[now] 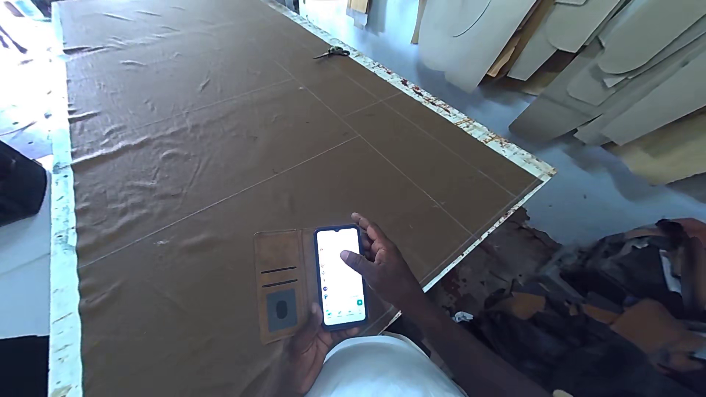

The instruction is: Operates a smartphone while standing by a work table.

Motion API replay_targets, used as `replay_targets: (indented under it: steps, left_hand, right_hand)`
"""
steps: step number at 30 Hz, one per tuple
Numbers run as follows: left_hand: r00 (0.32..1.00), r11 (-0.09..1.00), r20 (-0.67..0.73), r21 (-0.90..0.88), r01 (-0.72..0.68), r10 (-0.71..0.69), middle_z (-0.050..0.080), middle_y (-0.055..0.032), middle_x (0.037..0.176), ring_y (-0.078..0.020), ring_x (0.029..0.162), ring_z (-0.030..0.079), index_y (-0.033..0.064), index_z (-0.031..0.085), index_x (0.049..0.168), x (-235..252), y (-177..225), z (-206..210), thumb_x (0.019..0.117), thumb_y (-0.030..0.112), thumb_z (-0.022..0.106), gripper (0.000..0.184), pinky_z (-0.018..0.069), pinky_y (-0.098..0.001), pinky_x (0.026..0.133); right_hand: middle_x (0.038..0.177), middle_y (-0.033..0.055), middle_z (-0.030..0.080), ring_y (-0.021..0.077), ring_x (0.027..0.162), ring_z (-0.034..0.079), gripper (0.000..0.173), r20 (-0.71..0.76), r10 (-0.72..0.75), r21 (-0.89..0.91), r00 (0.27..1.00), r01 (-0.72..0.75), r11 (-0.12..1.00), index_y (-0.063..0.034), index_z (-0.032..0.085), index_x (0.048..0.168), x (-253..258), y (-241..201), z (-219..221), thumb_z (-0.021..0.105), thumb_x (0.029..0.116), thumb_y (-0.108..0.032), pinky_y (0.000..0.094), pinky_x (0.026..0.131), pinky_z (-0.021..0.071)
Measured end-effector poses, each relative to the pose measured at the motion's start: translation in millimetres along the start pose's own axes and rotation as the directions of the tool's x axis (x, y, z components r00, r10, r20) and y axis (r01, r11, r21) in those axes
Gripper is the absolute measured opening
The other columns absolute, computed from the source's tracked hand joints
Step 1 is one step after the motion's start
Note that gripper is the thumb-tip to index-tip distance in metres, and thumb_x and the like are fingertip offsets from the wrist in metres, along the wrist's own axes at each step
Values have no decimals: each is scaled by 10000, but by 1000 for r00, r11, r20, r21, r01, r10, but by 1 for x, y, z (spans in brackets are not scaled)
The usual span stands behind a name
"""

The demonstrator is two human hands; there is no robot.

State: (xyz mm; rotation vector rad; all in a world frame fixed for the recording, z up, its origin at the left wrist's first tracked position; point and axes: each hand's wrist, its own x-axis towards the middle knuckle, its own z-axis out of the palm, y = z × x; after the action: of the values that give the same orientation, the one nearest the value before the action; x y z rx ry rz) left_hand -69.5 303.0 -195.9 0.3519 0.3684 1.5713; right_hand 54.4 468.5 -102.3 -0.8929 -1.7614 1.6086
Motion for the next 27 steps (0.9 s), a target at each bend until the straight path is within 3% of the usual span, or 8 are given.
replay_targets:
  steps: [13,24,27]
  left_hand:
    - [999,1000,-42,20,-8,8,637,-233,1324,-361,1145,679,24,518,1411,0,1,4,1045,367,549,502,548,-513,1013]
    - [999,1000,-47,7,8,-8,638,-241,1307,-362,1139,680,10,506,1410,-1,2,5,1053,360,534,501,545,-508,1014]
    - [998,1000,-58,14,16,-16,640,-243,1305,-362,1133,683,4,500,1413,-2,2,5,1048,361,544,512,550,-507,1008]
  right_hand:
    - [1315,48,670,188,1049,722,869,20,68,-31,998,-67,997,-209,252,1620,-4,6,5,763,917,-172,378,887,633]
    - [1408,18,603,136,1100,676,1100,7,118,-176,993,-114,978,-301,135,1650,-21,19,6,850,816,-342,369,900,599]
    - [1361,12,630,122,1082,681,1123,15,129,-200,992,-124,972,-294,128,1651,-25,19,2,857,800,-346,358,895,600]
